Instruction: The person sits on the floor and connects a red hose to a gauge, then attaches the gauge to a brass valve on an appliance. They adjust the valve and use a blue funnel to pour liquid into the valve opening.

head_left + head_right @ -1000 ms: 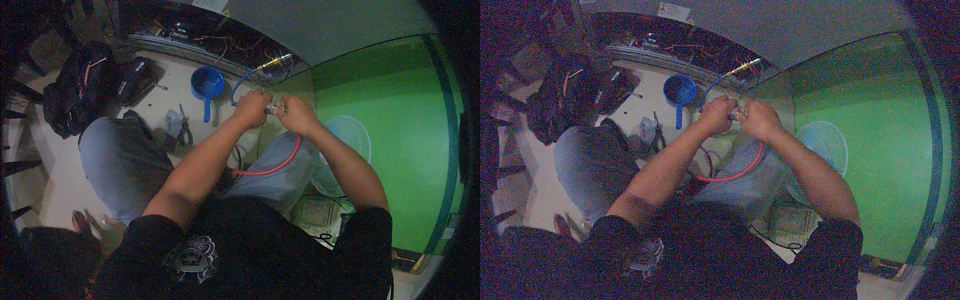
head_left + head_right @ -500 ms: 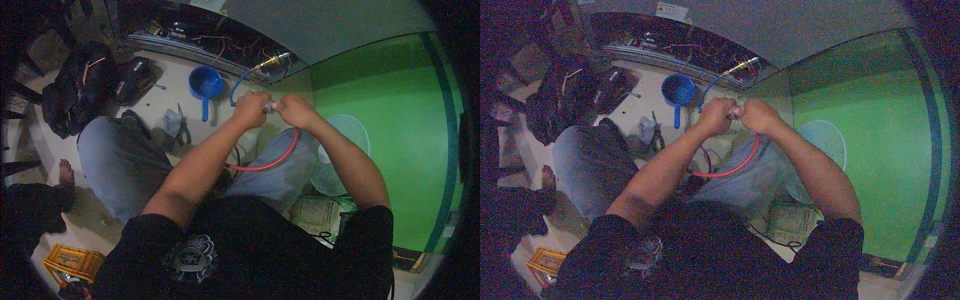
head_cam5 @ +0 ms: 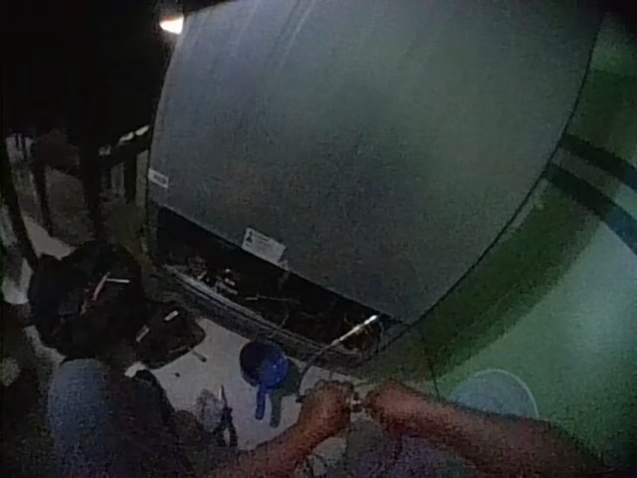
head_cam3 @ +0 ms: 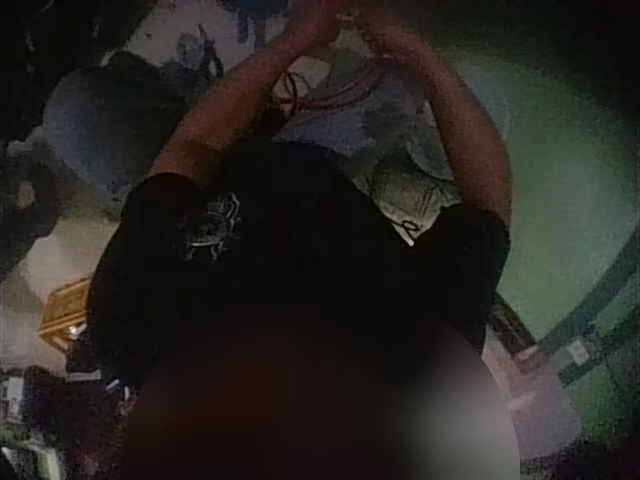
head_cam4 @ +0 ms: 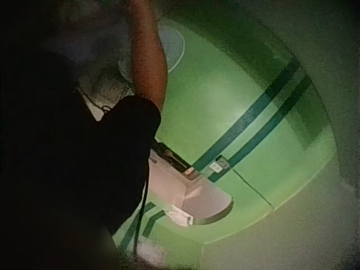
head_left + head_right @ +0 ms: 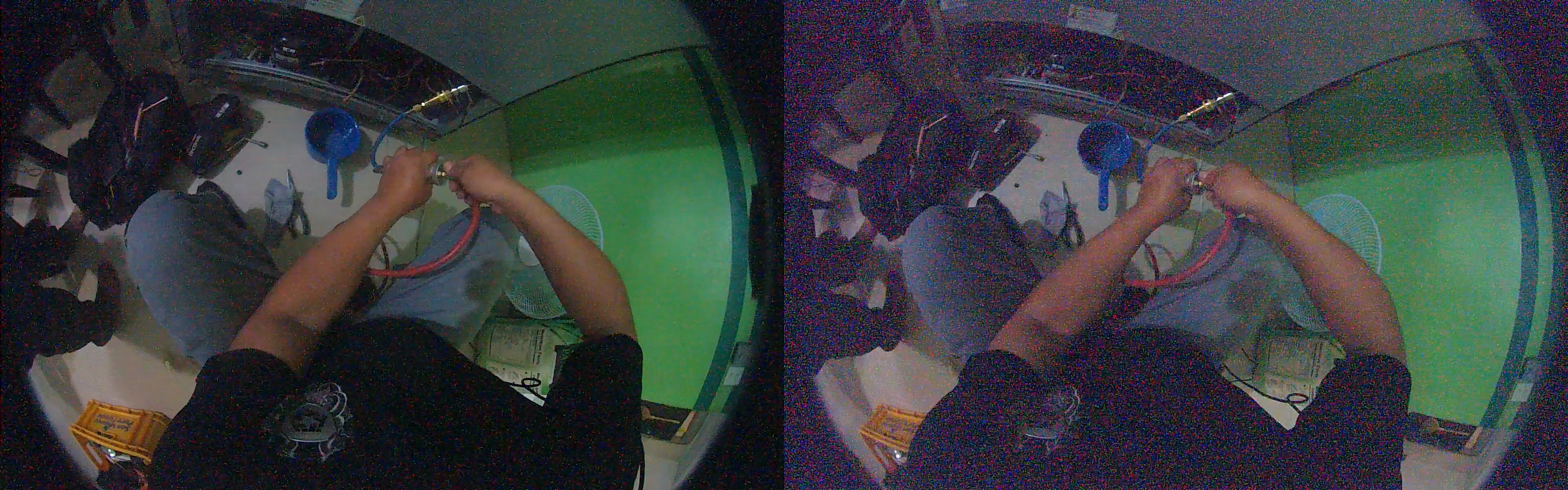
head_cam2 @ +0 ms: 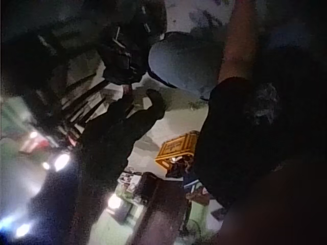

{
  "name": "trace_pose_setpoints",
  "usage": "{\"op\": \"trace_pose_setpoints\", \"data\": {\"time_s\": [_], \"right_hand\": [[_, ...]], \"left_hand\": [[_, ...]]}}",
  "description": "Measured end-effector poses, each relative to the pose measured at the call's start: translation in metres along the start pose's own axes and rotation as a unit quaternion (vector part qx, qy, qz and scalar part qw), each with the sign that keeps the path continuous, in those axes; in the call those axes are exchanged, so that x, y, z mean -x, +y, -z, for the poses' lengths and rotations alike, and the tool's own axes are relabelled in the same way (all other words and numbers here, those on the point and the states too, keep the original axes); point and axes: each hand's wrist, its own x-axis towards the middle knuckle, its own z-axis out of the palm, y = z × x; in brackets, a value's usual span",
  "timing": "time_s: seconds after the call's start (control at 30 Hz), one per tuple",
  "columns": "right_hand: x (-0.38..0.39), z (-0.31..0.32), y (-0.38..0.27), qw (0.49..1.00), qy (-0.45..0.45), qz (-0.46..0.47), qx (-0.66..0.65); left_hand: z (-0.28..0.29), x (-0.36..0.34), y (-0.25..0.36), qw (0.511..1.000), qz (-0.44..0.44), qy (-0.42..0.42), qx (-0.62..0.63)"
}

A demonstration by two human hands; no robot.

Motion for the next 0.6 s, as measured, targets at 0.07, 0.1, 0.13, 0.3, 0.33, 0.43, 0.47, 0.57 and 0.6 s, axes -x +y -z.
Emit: {"op": "trace_pose_setpoints", "data": {"time_s": [0.07, 0.1, 0.13, 0.3, 0.33, 0.43, 0.47, 0.57, 0.6], "right_hand": [[0.003, 0.001, -0.008, 0.983, 0.025, 0.046, 0.177], [0.006, 0.001, -0.013, 0.971, 0.040, 0.059, 0.230], [0.009, 0.001, -0.016, 0.957, 0.061, 0.073, 0.274], [0.010, 0.001, -0.024, 0.935, 0.067, 0.077, 0.341], [0.008, 0.002, -0.024, 0.941, 0.056, 0.074, 0.326], [0.003, 0.003, -0.024, 0.911, 0.007, 0.153, 0.382], [0.003, 0.004, -0.024, 0.888, -0.013, 0.161, 0.431], [0.004, 0.004, -0.023, 0.994, -0.007, -0.048, 0.101], [0.006, 0.004, -0.023, 0.996, -0.008, -0.053, 0.071]], "left_hand": [[-0.002, 0.000, -0.001, 1.000, -0.008, 0.002, 0.004], [-0.003, 0.001, -0.001, 1.000, -0.008, 0.000, 0.005], [-0.004, 0.000, -0.001, 1.000, -0.010, 0.000, -0.001], [-0.009, -0.001, -0.003, 1.000, -0.001, 0.013, -0.012], [-0.009, -0.001, -0.003, 1.000, -0.006, 0.014, -0.015], [-0.009, 0.000, -0.004, 1.000, -0.010, 0.016, -0.021], [-0.009, 0.001, -0.005, 1.000, -0.013, 0.015, -0.018], [-0.007, 0.003, -0.005, 0.999, -0.025, 0.032, -0.008], [-0.006, 0.003, -0.004, 0.999, -0.027, 0.037, -0.008]]}}
